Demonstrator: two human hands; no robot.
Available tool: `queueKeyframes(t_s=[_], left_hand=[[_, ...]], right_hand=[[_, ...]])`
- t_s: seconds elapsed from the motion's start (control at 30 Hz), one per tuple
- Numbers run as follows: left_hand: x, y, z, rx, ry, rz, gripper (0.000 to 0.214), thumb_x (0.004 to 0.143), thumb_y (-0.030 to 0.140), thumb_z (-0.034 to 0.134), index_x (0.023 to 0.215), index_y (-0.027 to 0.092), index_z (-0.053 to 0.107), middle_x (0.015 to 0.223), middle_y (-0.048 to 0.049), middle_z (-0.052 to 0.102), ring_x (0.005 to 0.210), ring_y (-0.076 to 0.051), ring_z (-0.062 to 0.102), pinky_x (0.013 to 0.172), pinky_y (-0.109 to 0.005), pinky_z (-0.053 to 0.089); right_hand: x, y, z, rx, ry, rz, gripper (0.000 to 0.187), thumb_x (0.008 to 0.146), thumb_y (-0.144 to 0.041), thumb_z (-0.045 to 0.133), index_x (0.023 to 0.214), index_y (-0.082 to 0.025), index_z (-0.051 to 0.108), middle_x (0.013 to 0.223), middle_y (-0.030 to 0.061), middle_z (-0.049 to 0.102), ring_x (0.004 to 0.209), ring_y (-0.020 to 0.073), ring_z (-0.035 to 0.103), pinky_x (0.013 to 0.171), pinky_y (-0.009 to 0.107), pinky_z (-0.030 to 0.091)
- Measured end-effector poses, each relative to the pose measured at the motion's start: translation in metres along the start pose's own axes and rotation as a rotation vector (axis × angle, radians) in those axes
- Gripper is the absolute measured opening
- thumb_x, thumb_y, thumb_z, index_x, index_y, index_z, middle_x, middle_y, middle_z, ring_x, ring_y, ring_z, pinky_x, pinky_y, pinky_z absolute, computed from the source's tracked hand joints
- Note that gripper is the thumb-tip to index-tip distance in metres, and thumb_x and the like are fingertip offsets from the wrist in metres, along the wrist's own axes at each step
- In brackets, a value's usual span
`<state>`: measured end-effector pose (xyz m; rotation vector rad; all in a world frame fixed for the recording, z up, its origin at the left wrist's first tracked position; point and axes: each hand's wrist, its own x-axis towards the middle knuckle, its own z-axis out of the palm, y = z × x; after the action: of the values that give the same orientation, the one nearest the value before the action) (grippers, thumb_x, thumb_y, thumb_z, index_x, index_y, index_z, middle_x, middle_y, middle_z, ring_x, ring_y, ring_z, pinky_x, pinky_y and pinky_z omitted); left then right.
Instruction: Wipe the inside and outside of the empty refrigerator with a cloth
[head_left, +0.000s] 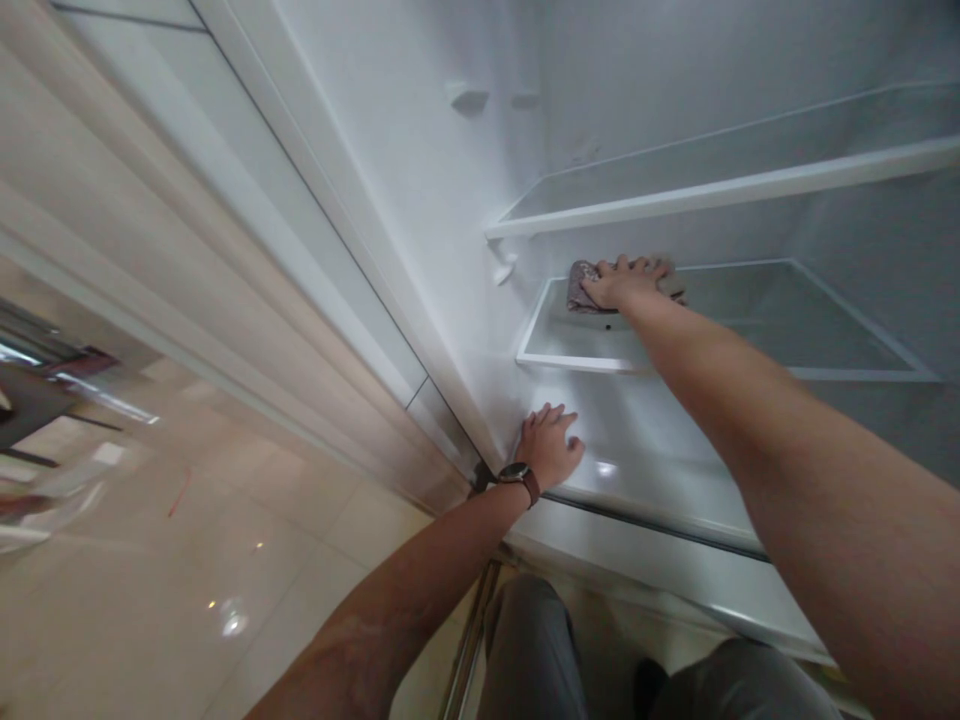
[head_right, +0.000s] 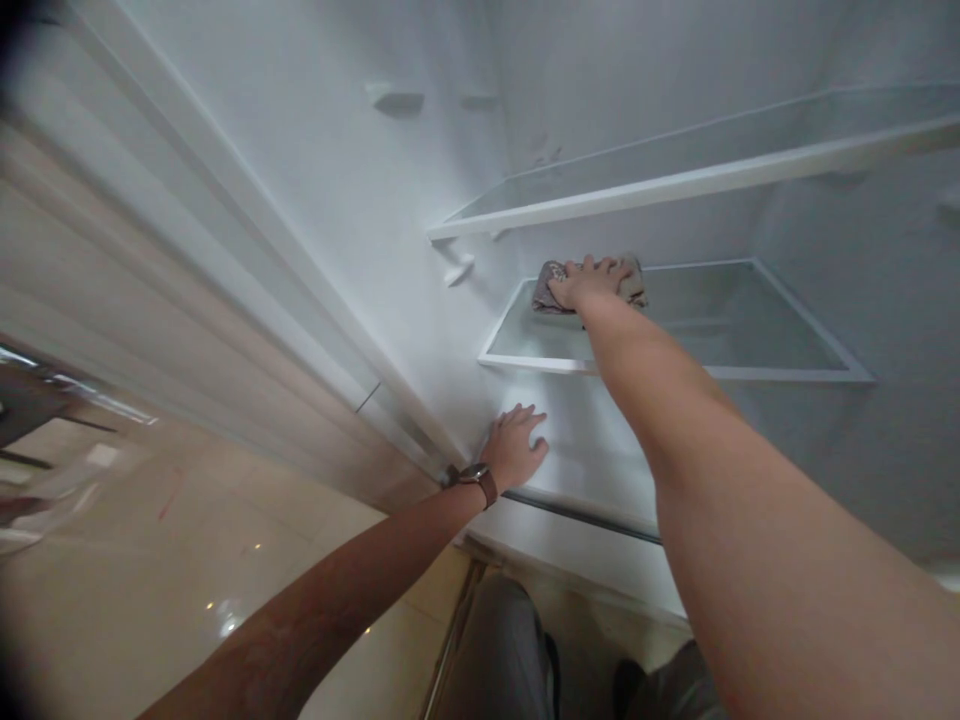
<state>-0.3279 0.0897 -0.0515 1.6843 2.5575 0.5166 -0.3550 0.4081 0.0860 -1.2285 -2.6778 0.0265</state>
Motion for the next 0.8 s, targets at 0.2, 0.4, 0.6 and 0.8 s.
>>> queueKeyframes(t_s=[0.2, 0.4, 0.6, 0.8], left_hand=[[0.0, -0.001, 0.0, -0.014, -0.001, -0.012, 0.054, 0.094, 0.032, 0.057, 0.146, 0.026, 0.065, 0.161, -0.0035, 0.054, 0.155, -0.027, 0.041, 0.13, -0.05, 0.031], [0.002, -0.004, 0.002, -0.012, -0.011, -0.007, 0.054, 0.095, 0.034, 0.057, 0.148, 0.026, 0.064, 0.163, -0.0038, 0.052, 0.155, -0.027, 0.04, 0.131, -0.049, 0.03], [0.005, -0.006, 0.005, 0.002, -0.01, 0.003, 0.054, 0.095, 0.033, 0.057, 0.148, 0.025, 0.064, 0.164, -0.0051, 0.051, 0.156, -0.028, 0.039, 0.13, -0.05, 0.03], [0.006, -0.004, 0.003, 0.005, -0.01, -0.02, 0.054, 0.096, 0.032, 0.057, 0.149, 0.025, 0.064, 0.164, -0.0047, 0.051, 0.155, -0.028, 0.04, 0.13, -0.048, 0.031]], right_hand=[[-0.009, -0.006, -0.01, 0.06, -0.08, 0.077, 0.084, 0.102, -0.072, 0.019, 0.166, -0.021, 0.036, 0.172, 0.0238, 0.024, 0.155, 0.057, 0.018, 0.109, 0.091, 0.01], [-0.048, -0.009, -0.026, 0.026, -0.113, 0.084, 0.077, 0.103, -0.064, 0.019, 0.167, -0.024, 0.035, 0.173, 0.0204, 0.026, 0.157, 0.0519, 0.019, 0.113, 0.087, 0.015], [-0.107, -0.011, -0.048, 0.017, -0.127, 0.094, 0.075, 0.102, -0.062, 0.021, 0.167, -0.028, 0.035, 0.175, 0.0151, 0.023, 0.158, 0.0476, 0.02, 0.118, 0.08, 0.016], [-0.157, -0.011, -0.064, 0.029, -0.151, 0.098, 0.072, 0.102, -0.058, 0.023, 0.168, -0.029, 0.033, 0.176, 0.0123, 0.023, 0.16, 0.0438, 0.019, 0.121, 0.076, 0.015]])
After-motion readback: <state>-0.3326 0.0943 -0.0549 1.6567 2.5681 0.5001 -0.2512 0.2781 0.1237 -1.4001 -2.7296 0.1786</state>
